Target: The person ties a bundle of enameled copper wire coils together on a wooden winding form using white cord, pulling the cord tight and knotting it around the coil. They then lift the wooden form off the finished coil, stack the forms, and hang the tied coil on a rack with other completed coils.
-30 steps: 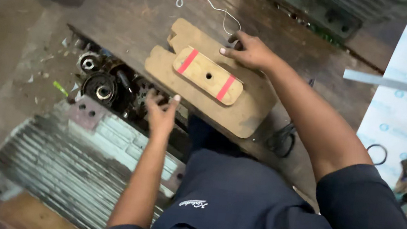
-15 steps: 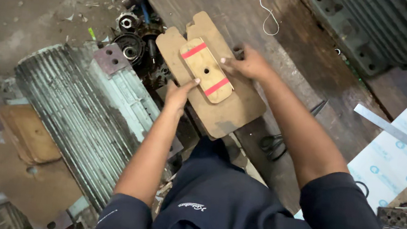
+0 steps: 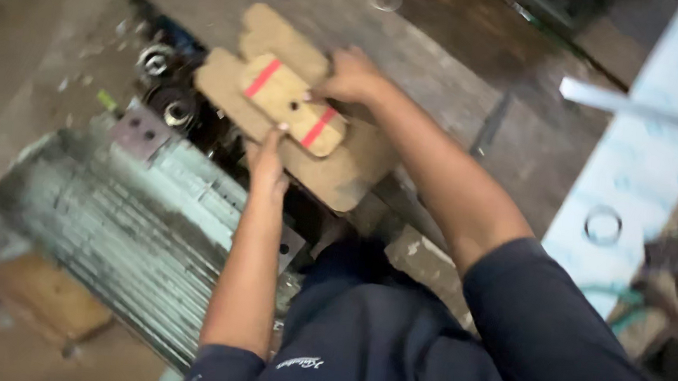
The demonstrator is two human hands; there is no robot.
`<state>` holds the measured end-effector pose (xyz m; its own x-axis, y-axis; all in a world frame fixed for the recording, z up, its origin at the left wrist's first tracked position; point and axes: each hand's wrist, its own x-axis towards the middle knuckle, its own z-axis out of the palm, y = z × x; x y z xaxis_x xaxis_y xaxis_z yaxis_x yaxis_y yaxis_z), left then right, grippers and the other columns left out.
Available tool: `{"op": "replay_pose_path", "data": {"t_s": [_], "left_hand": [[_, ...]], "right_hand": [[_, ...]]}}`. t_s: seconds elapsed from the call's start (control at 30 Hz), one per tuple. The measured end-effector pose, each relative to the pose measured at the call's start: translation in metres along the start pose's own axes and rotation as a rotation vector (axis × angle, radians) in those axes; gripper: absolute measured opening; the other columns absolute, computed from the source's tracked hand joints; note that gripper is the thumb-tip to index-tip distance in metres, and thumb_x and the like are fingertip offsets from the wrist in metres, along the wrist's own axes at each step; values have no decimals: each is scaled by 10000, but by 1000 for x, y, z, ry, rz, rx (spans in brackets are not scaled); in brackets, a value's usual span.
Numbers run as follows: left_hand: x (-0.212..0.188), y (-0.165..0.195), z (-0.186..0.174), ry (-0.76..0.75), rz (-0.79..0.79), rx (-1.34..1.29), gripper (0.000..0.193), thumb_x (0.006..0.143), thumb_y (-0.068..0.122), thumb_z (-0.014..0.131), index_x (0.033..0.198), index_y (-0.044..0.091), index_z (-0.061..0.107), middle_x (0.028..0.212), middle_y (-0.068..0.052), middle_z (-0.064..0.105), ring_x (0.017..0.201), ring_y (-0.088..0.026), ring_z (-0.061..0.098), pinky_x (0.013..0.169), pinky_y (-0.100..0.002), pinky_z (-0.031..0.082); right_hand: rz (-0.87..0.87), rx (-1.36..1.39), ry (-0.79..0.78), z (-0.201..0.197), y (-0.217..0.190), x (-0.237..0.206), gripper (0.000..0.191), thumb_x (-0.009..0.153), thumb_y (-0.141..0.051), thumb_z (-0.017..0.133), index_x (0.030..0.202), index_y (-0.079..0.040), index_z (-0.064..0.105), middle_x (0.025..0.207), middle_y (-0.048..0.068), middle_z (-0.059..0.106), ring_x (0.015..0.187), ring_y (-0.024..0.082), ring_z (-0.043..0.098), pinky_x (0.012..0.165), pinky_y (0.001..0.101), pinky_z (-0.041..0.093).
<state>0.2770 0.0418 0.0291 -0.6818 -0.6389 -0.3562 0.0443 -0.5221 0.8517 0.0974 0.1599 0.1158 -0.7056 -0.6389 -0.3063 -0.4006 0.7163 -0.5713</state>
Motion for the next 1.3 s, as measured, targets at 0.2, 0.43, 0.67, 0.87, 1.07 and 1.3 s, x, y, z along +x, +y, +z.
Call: {"op": "replay_pose_path", "data": {"t_s": [0.2, 0.43, 0.67, 0.87, 1.07, 1.3], "left_hand": [[-2, -2, -9, -88, 2, -15, 734, 816, 40, 756, 1467, -27, 423, 1421, -178, 568, 1275, -325, 586, 1063, -462, 508], [-84, -15, -10, -562, -30, 176, 880, 847, 7, 809, 1544, -16, 272, 1517, -199, 468, 1380, -316, 528, 1192, -454, 442], [-213, -6, 66, -1151, -2, 601, 959, 816, 98, 891, 1547, -13, 281, 1494, -189, 510, 1398, -299, 547, 1198, -423, 464], [-345, -1, 121, -1740, 123, 527, 969, 843, 101, 904, 1537, -28, 240, 1450, -195, 523, 1363, -289, 577, 1235, -427, 498], [-489, -45, 87, -2299, 261, 660, 1207, 655, 501, 947, 1494, -65, 290, 1424, -305, 509, 1309, -435, 557, 1123, -484, 455], [-581, -82, 11, -2639, 342, 129, 865, 739, 273, 856, 1433, -31, 437, 1334, -241, 549, 1180, -421, 602, 1015, -465, 518]], "right_hand": [[109, 214, -43, -2, 5, -18, 1032, 542, -593, 918, 1313, 19, 606, 1355, 250, 606, 1260, 373, 600, 1056, 427, 496], [159, 251, 501, 37, 69, -217, 979, 733, -516, 973, 1421, 0, 505, 1379, 238, 615, 1306, 397, 569, 1083, 463, 461], [385, 380, 1008, 77, 38, -475, 896, 940, -295, 944, 1568, -50, 355, 1514, 210, 583, 1451, 331, 588, 1232, 427, 486], [751, 298, 1414, 162, -9, -633, 1063, 933, -196, 964, 1581, -26, 138, 1580, 231, 423, 1493, 326, 468, 1309, 442, 413], [730, 619, 2026, 325, -75, -739, 1093, 888, -104, 925, 1640, -97, 133, 1660, 109, 333, 1534, 269, 365, 1354, 448, 345], [963, 768, 2271, 446, -145, -772, 868, 869, 136, 690, 1580, -84, 243, 1565, 121, 426, 1463, 276, 489, 1223, 466, 472]]}}
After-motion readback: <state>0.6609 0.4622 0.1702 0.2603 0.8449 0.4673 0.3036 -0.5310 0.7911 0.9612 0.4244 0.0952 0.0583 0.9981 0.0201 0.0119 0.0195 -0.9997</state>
